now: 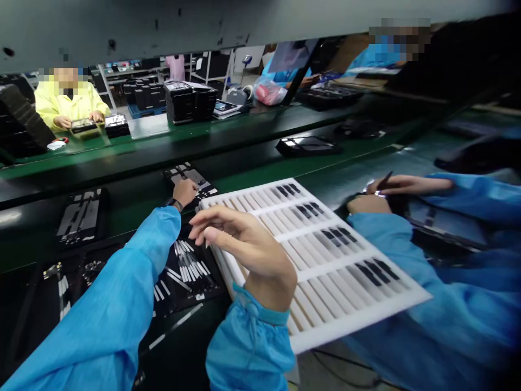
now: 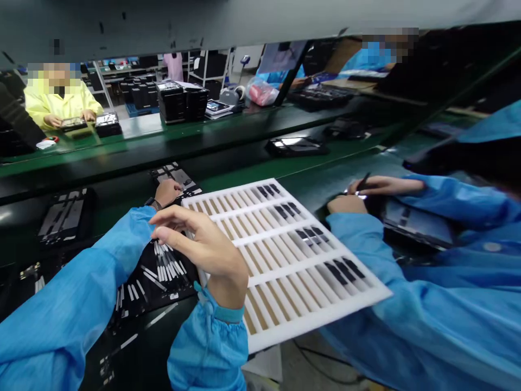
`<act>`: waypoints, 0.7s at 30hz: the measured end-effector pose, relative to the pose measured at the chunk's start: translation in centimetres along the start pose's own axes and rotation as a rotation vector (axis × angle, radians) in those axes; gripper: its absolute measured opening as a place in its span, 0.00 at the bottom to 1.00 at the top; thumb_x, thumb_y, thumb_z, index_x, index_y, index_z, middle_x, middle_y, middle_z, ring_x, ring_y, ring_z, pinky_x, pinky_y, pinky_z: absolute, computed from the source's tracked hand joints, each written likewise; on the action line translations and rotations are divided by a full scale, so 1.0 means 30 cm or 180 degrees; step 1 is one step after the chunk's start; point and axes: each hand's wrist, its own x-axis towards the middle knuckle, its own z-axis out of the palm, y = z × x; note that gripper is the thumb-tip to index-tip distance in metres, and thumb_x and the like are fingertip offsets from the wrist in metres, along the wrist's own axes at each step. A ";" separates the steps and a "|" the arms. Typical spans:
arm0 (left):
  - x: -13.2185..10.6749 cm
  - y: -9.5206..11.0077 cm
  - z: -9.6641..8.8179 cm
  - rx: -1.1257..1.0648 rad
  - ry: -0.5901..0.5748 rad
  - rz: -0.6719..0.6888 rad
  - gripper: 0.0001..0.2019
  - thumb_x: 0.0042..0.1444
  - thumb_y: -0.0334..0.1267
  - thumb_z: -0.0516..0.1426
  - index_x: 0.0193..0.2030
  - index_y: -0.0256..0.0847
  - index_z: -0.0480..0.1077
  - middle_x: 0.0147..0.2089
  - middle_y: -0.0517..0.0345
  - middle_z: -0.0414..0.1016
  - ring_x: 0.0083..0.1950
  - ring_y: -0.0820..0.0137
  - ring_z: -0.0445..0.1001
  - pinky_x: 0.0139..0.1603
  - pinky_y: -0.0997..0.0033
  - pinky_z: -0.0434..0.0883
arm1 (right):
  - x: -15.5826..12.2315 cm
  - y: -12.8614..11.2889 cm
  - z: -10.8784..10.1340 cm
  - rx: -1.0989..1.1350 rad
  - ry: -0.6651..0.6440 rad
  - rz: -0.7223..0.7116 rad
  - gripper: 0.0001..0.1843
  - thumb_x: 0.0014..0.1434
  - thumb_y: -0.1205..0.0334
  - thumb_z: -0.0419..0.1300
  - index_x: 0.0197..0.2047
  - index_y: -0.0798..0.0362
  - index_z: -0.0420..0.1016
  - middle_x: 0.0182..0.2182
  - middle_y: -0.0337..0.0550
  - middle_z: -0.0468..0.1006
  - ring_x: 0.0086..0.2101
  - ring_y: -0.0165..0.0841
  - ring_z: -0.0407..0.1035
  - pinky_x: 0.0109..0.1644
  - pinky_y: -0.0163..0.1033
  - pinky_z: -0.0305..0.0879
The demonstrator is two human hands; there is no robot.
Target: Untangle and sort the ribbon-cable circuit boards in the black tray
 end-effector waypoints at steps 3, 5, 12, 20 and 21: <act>-0.024 -0.031 -0.019 0.0045 -0.0133 0.0082 0.12 0.58 0.24 0.63 0.45 0.34 0.87 0.53 0.39 0.87 0.57 0.54 0.82 0.63 0.60 0.72 | -0.001 0.009 -0.007 -0.0097 0.0120 0.0000 0.16 0.71 0.50 0.68 0.52 0.53 0.81 0.41 0.47 0.84 0.38 0.34 0.79 0.44 0.40 0.76; -0.044 -0.041 -0.090 0.0053 -0.0153 0.0069 0.13 0.59 0.26 0.64 0.48 0.35 0.86 0.55 0.41 0.86 0.59 0.55 0.81 0.65 0.60 0.71 | 0.001 0.013 -0.011 -0.0175 0.0270 0.0008 0.16 0.71 0.49 0.67 0.50 0.53 0.81 0.39 0.47 0.84 0.37 0.34 0.79 0.41 0.39 0.76; -0.538 -0.066 -0.548 -0.0370 0.0033 -0.0134 0.07 0.61 0.37 0.66 0.42 0.36 0.84 0.38 0.55 0.85 0.40 0.66 0.80 0.47 0.68 0.73 | 0.005 0.011 0.008 -0.0620 0.0679 -0.0158 0.18 0.67 0.44 0.71 0.44 0.51 0.83 0.34 0.43 0.84 0.33 0.34 0.78 0.36 0.39 0.75; -1.571 -0.008 -0.359 -0.0740 -0.0759 -0.0785 0.08 0.69 0.39 0.61 0.42 0.42 0.82 0.40 0.56 0.83 0.42 0.64 0.81 0.47 0.66 0.75 | -0.051 -0.072 0.140 -0.0820 0.1228 -0.1073 0.07 0.67 0.53 0.72 0.38 0.46 0.87 0.30 0.43 0.81 0.29 0.40 0.76 0.32 0.47 0.71; -1.628 -0.011 -0.270 -0.0550 -0.0357 -0.0890 0.08 0.69 0.38 0.61 0.47 0.40 0.82 0.45 0.52 0.84 0.48 0.60 0.81 0.54 0.61 0.76 | -0.059 -0.086 0.167 -0.0814 0.1249 -0.1200 0.07 0.67 0.54 0.72 0.38 0.45 0.87 0.29 0.43 0.80 0.28 0.40 0.75 0.31 0.47 0.69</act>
